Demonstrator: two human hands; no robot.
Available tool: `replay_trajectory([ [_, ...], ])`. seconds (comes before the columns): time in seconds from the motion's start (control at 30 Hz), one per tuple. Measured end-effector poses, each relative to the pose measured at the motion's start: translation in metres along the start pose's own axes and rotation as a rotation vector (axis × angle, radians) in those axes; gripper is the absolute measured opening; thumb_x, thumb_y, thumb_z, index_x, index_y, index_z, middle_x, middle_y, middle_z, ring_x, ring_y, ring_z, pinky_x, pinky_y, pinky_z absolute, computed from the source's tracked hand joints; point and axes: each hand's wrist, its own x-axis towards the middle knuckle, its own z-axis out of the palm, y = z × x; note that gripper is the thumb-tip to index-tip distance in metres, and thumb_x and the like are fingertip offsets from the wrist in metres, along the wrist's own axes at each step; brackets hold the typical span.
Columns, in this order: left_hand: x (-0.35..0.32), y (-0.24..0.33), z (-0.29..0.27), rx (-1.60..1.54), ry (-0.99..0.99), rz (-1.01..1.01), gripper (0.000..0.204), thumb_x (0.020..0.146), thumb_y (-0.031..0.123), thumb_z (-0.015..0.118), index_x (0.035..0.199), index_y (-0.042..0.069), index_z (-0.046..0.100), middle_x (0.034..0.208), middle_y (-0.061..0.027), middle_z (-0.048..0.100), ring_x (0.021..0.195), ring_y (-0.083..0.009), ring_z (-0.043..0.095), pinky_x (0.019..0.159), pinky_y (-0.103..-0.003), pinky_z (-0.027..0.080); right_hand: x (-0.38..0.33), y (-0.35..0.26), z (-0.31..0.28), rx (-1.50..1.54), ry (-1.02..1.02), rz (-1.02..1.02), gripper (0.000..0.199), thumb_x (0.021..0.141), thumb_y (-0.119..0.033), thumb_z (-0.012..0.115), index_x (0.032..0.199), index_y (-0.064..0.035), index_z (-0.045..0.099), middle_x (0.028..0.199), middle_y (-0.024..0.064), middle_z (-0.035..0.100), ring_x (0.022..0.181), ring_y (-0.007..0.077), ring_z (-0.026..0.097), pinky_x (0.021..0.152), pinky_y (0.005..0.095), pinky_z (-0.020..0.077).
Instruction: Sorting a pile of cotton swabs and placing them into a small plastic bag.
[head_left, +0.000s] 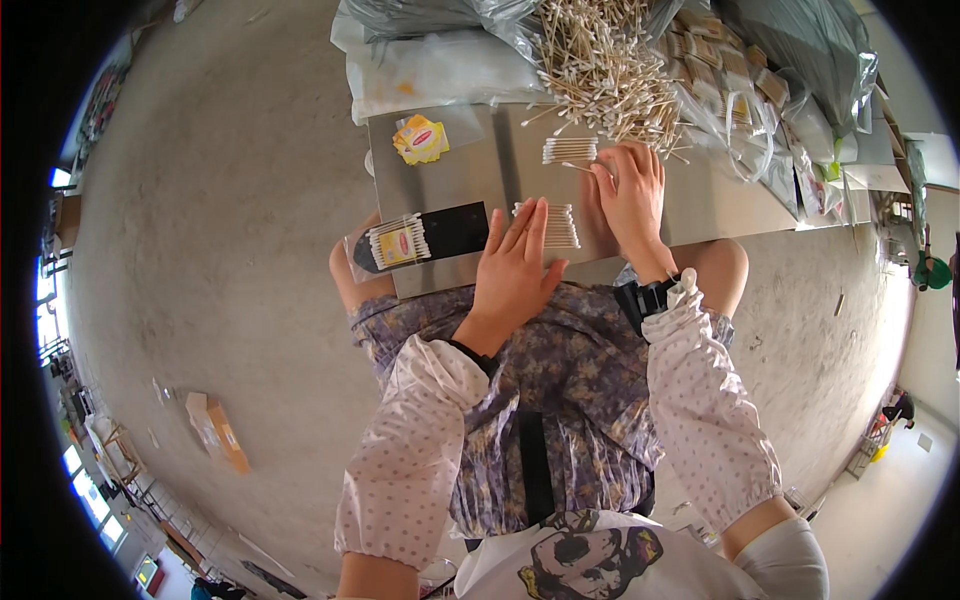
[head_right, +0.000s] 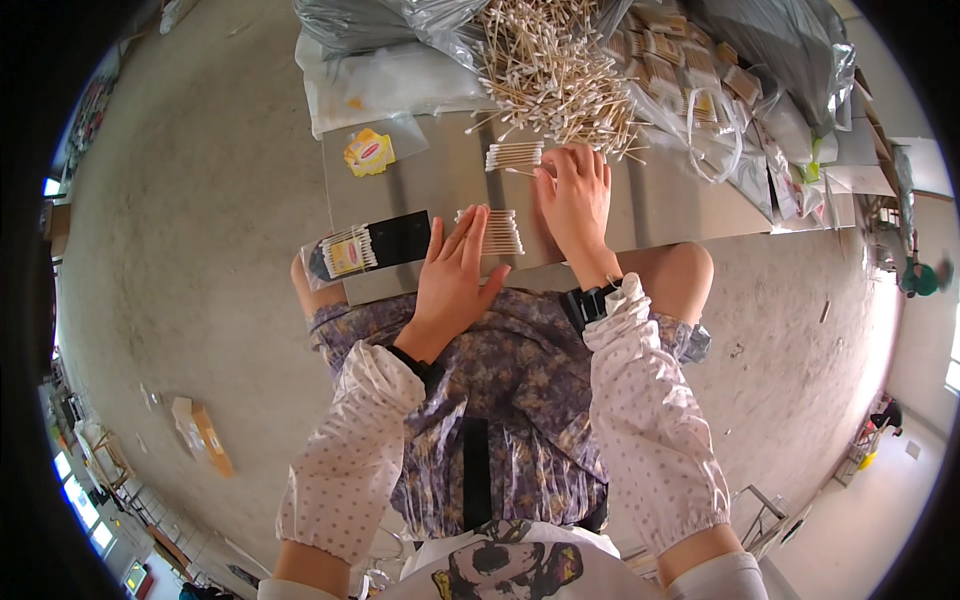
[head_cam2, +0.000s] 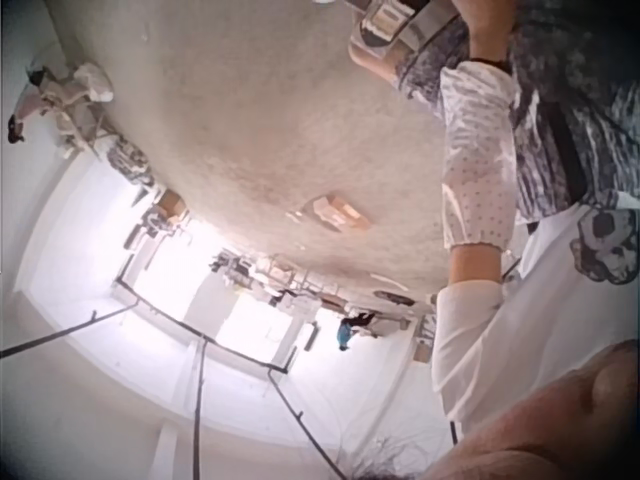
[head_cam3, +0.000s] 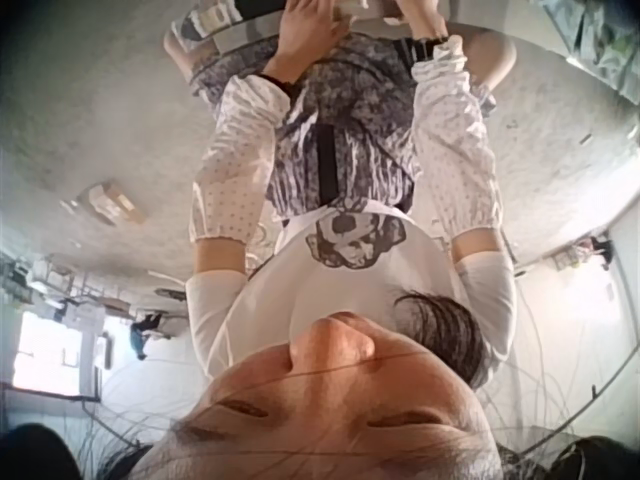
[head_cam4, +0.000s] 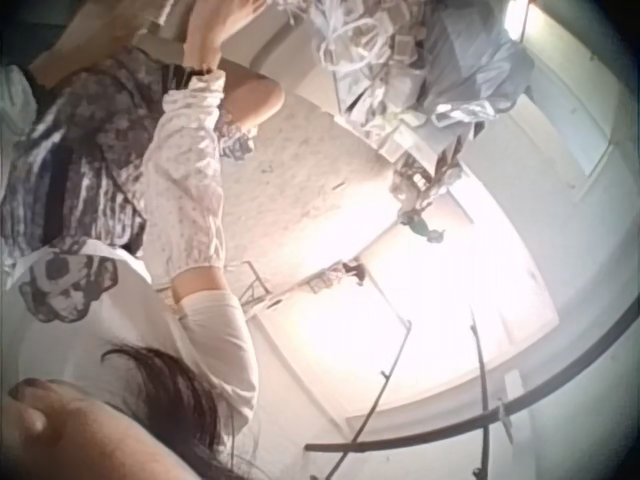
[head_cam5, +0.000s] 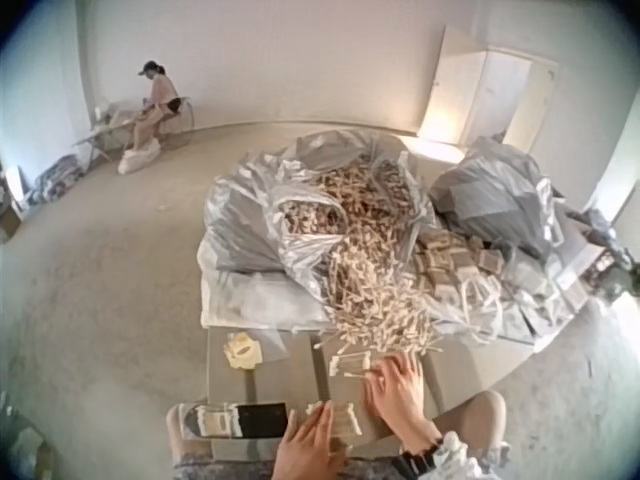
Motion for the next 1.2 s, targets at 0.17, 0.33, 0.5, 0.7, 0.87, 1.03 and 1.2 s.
replay_trajectory([
  [0.17,0.007,0.008,-0.019,-0.267,0.124,-0.170,0.073,0.099,0.026,0.058,0.156,-0.003,0.023,0.154,-0.0195,0.044,0.143,-0.0353,0.041,0.121,-0.054,0.019,-0.013,-0.038,0.009,-0.005,0.024,-0.018,0.033,0.096,-0.018,0.059,0.126,-0.0063,0.058,0.134,0.0126,0.055,0.128,0.0331,0.050,0.107,0.0475,0.0386],
  [0.33,0.010,0.007,-0.042,-0.687,0.396,-0.416,0.061,0.109,0.027,0.041,0.157,-0.003,0.018,0.157,-0.0205,0.038,0.148,-0.0319,0.033,0.120,-0.043,0.025,-0.025,-0.066,0.041,0.013,-0.112,0.057,0.052,0.098,-0.012,0.051,0.146,0.0034,0.040,0.155,0.0208,0.037,0.150,0.0356,0.026,0.124,0.0511,0.0166],
  [0.5,0.003,-0.021,-0.060,-1.018,0.596,-0.570,0.060,0.110,0.035,0.035,0.156,-0.001,0.021,0.156,-0.0202,0.040,0.146,-0.0283,0.036,0.121,-0.041,0.025,-0.021,-0.069,0.053,-0.022,-0.156,-0.024,0.056,0.092,-0.006,0.050,0.147,0.0040,0.039,0.156,0.0210,0.036,0.150,0.0361,0.026,0.124,0.0498,0.0185],
  [0.7,0.014,-0.045,-0.050,-1.167,0.690,-0.598,0.065,0.110,0.042,0.032,0.154,-0.005,0.023,0.150,-0.0252,0.046,0.144,-0.0321,0.039,0.122,-0.043,0.026,-0.012,-0.098,0.067,0.077,-0.183,-0.070,0.057,0.088,-0.003,0.048,0.145,0.0047,0.042,0.155,0.0201,0.039,0.149,0.0348,0.028,0.124,0.0468,0.0226],
  [0.87,0.013,-0.058,-0.024,-1.285,0.649,-0.508,0.062,0.111,0.040,0.030,0.154,-0.004,0.024,0.152,-0.0244,0.043,0.143,-0.0325,0.039,0.121,-0.043,0.028,-0.003,-0.131,0.080,0.114,-0.191,-0.116,0.050,0.094,-0.011,0.047,0.141,0.0050,0.047,0.153,0.0186,0.043,0.148,0.0329,0.032,0.123,0.0450,0.0245],
  [1.03,0.010,-0.052,-0.019,-1.320,0.691,-0.483,0.060,0.111,0.038,0.030,0.154,-0.004,0.025,0.154,-0.0248,0.040,0.145,-0.0327,0.037,0.121,-0.042,0.028,-0.002,-0.138,0.084,0.125,-0.189,-0.109,0.048,0.098,-0.015,0.045,0.142,0.0040,0.047,0.153,0.0177,0.043,0.148,0.0317,0.032,0.123,0.0443,0.0250],
  [1.2,0.019,-0.036,-0.030,-1.277,0.710,-0.551,0.061,0.111,0.039,0.030,0.153,-0.005,0.026,0.153,-0.0256,0.041,0.145,-0.0329,0.037,0.121,-0.042,0.028,0.002,-0.130,0.076,0.437,-0.194,-0.017,0.044,0.095,-0.002,0.048,0.138,0.0010,0.049,0.148,0.0195,0.046,0.144,0.0361,0.037,0.121,0.0467,0.0294],
])
